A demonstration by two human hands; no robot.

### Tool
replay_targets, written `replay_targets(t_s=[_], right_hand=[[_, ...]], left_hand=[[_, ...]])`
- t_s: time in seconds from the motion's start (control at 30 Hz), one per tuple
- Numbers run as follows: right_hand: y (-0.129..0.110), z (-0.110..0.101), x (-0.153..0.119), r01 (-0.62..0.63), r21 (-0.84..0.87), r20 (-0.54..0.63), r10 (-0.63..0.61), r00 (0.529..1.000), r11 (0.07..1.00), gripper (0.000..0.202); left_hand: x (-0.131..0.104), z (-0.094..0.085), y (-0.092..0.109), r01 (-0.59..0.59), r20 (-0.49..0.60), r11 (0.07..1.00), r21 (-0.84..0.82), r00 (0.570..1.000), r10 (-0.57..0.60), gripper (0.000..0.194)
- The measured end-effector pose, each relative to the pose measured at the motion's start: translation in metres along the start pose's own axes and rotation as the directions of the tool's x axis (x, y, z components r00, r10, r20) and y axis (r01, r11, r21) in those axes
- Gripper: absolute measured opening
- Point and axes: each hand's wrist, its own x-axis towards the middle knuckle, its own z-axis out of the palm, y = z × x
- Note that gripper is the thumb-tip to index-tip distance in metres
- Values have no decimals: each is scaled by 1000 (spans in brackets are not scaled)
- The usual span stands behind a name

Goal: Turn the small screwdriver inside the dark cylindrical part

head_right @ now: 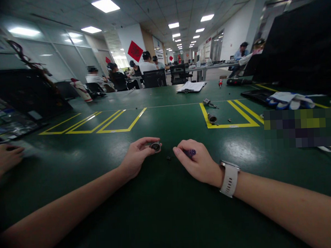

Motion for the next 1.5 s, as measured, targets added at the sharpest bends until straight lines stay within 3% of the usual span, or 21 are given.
replay_targets(t_s=[0.2,0.4,0.57,1.07,1.27,1.5], right_hand=[[-1,-3,0,21,12,-24,-20,1000,1000,34],[-3,1,0,-63,56,-46,66,997,996,35],[-4,3,1,-63,53,-52,66,997,997,35],[5,1,3,-261,217,-67,281,957,941,38],[7,1,0,-160,269,-108,195,975,950,32],[-1,3,0,23,88,-25,-21,999,996,18]], left_hand=[[-2,0,2,-3,-5,1000,-2,1000,3,34],[-2,-1,2,-5,11,1000,-9,1000,5,37],[-3,1,3,-22,-2,1000,-2,1000,22,36],[-1,-1,-2,-14,47,1000,4,999,14,38],[-3,1,0,-18,56,1000,-4,998,19,37],[-4,1,1,-29,80,1000,-13,996,30,40]])
